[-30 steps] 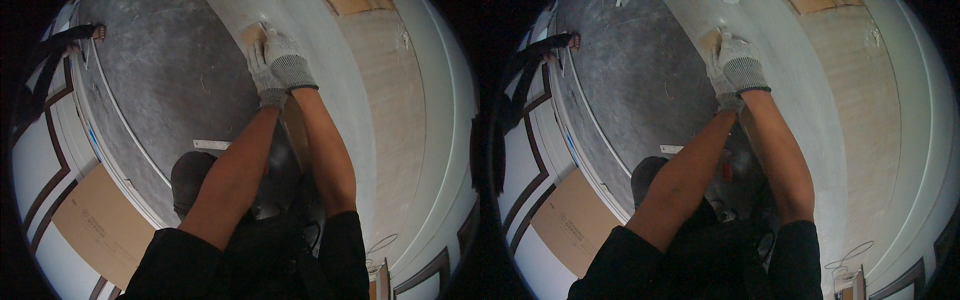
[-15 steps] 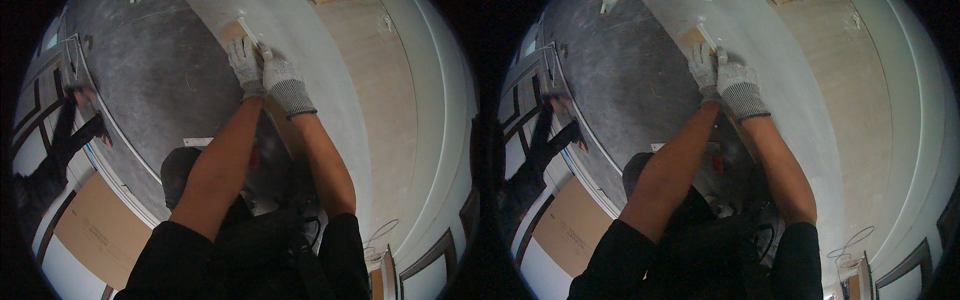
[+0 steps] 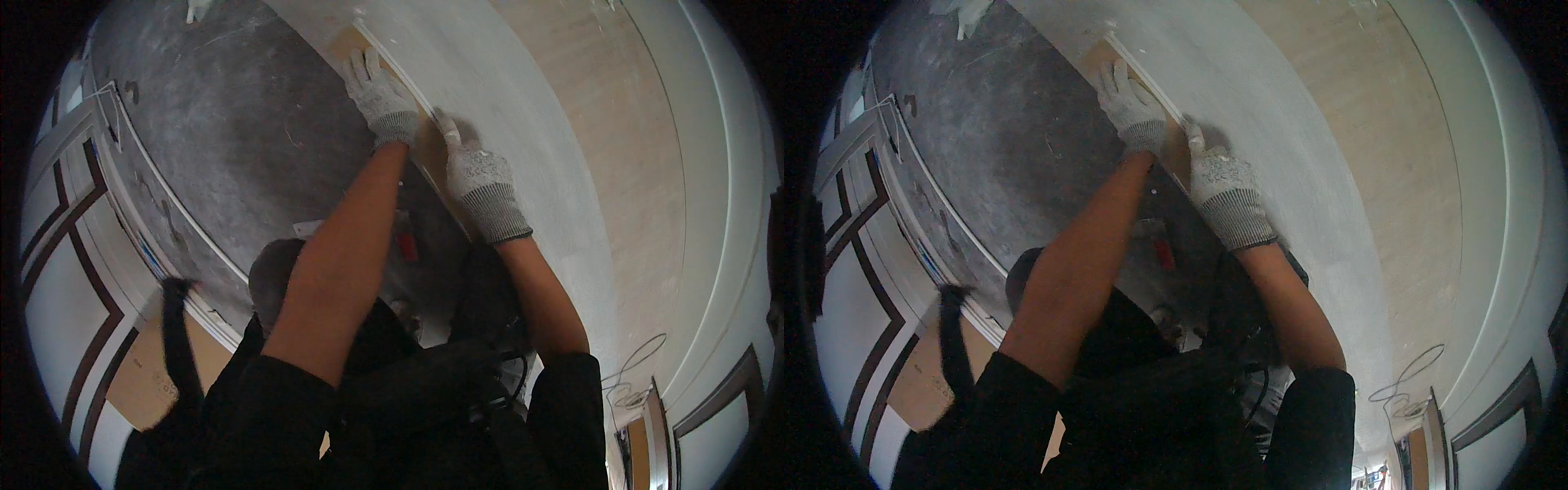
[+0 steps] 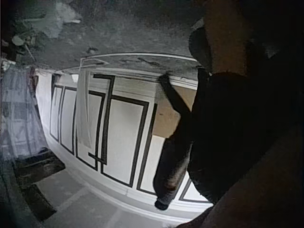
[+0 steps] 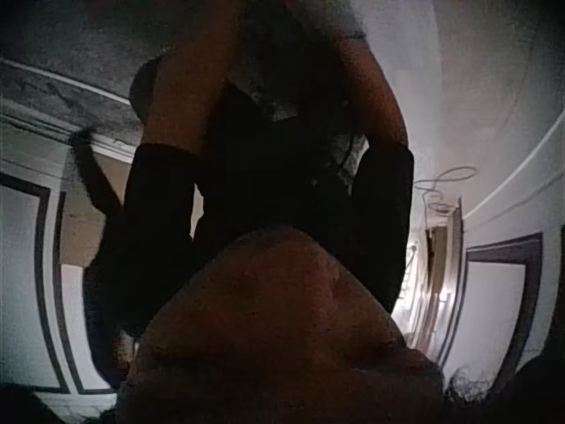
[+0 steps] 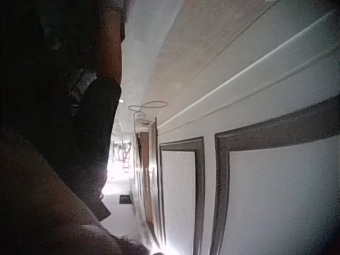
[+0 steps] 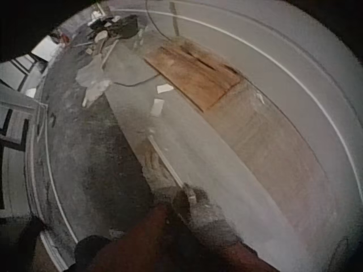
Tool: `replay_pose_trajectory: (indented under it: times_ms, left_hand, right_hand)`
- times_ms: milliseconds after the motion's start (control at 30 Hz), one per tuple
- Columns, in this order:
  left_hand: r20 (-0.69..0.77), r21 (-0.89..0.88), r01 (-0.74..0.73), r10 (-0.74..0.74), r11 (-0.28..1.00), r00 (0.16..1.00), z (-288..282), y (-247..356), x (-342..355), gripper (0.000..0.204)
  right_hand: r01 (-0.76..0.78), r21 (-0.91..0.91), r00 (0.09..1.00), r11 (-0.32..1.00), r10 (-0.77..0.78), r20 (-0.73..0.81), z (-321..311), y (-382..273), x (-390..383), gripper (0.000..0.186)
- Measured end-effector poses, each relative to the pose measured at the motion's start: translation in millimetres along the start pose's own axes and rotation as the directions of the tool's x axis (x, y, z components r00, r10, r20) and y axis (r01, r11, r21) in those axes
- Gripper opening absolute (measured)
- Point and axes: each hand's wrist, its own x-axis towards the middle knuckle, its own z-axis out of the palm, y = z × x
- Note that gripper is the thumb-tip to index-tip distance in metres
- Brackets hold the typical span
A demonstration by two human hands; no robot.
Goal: The person uses a utility knife to cut a length of white trim, scoring the surface and bending it to break it. They then place the trim along the base of a wall to check the fit and use the knife to further trim a small piece from one end.
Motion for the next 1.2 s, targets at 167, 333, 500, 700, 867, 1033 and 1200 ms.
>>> replay_pose_trajectory:
  times_ms: [167,333,500,700,867,1033,1200]
  left_hand:
    - [-0.004,0.046,-0.009,0.009,0.999,1.0,4,-14,7,0.052]
    - [-0.007,0.004,0.003,-0.003,1.0,1.0,6,-6,2,0.05]
    - [-0.003,0.003,-0.001,0.001,1.0,1.0,5,-7,2,0.05]
    - [-0.004,0.005,-0.001,0.001,1.0,1.0,8,-6,4,0.054]
    - [0.04,0.041,-0.01,0.009,0.999,0.999,3,-10,3,0.062]
    - [0.042,0.013,-0.023,0.022,1.0,0.999,2,-12,3,0.061]
    - [0.052,0.041,-0.036,0.034,0.998,0.998,3,-14,1,0.062]
  right_hand:
    - [-0.036,0.016,0.989,0.999,0.033,0.147,-8,3,-18,0.079]
    - [-0.044,-0.013,0.992,0.999,0.045,0.115,0,12,-30,0.079]
    - [-0.058,-0.03,0.99,0.998,0.062,0.129,-3,9,-33,0.079]
    - [-0.073,0.004,0.984,0.997,0.071,0.163,-4,16,-46,0.078]
    - [-0.075,-0.003,0.976,0.997,0.074,0.204,-1,23,-67,0.076]
    - [-0.078,-0.042,0.986,0.996,0.083,0.141,7,21,-74,0.074]
    - [-0.084,-0.032,0.992,0.996,0.087,0.092,9,27,-98,0.07]
